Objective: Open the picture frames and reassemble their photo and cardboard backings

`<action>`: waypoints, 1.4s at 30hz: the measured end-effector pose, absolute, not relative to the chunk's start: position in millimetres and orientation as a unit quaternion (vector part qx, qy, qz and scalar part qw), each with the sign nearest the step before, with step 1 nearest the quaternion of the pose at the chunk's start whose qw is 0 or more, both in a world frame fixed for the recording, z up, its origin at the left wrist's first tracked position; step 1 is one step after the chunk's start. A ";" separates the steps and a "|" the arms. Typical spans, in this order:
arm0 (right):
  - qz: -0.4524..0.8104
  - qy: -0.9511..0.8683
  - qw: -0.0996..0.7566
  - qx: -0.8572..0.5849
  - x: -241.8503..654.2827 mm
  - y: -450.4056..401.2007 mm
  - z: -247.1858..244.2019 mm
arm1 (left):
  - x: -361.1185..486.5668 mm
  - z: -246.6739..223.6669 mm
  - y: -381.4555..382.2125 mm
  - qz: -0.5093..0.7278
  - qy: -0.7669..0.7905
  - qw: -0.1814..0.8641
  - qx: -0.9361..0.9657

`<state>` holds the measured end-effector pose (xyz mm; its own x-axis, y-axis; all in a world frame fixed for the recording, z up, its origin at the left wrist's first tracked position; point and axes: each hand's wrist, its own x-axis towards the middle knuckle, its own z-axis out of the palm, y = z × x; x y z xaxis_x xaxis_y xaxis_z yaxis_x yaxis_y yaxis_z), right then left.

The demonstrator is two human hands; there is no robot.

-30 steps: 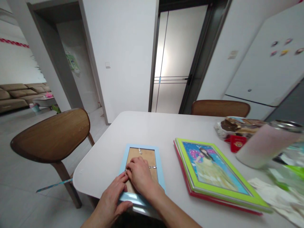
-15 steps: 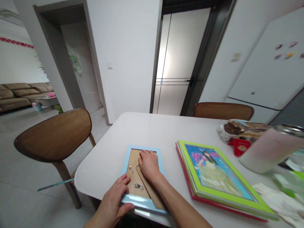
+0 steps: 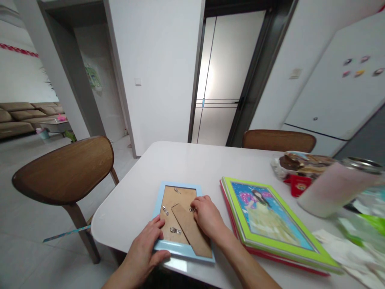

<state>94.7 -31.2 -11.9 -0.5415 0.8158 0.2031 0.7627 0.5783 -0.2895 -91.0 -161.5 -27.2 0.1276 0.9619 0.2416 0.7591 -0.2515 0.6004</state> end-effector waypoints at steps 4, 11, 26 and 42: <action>0.075 -0.863 0.183 -0.464 92.7 -28.7 -15.7 | -88.9 -26.3 -160.1 0.308 0.590 0.172 0.726; 0.080 -0.855 0.215 -0.464 86.7 -59.5 -13.4 | -87.3 -24.9 -160.2 0.324 0.597 0.199 0.707; 0.156 -0.840 0.259 -0.452 70.8 -80.9 27.3 | -82.6 -9.8 -132.5 0.591 0.522 0.423 0.447; 0.131 -0.768 0.198 -0.595 111.7 -46.9 -21.7 | -216.4 -26.1 -154.4 0.530 0.711 0.235 0.399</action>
<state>111.7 -46.9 -21.7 -0.2140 0.9656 0.1476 0.8620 0.2578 -0.4365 -216.4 -154.4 -26.1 -0.5719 0.8154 0.0890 0.3178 0.1202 0.9405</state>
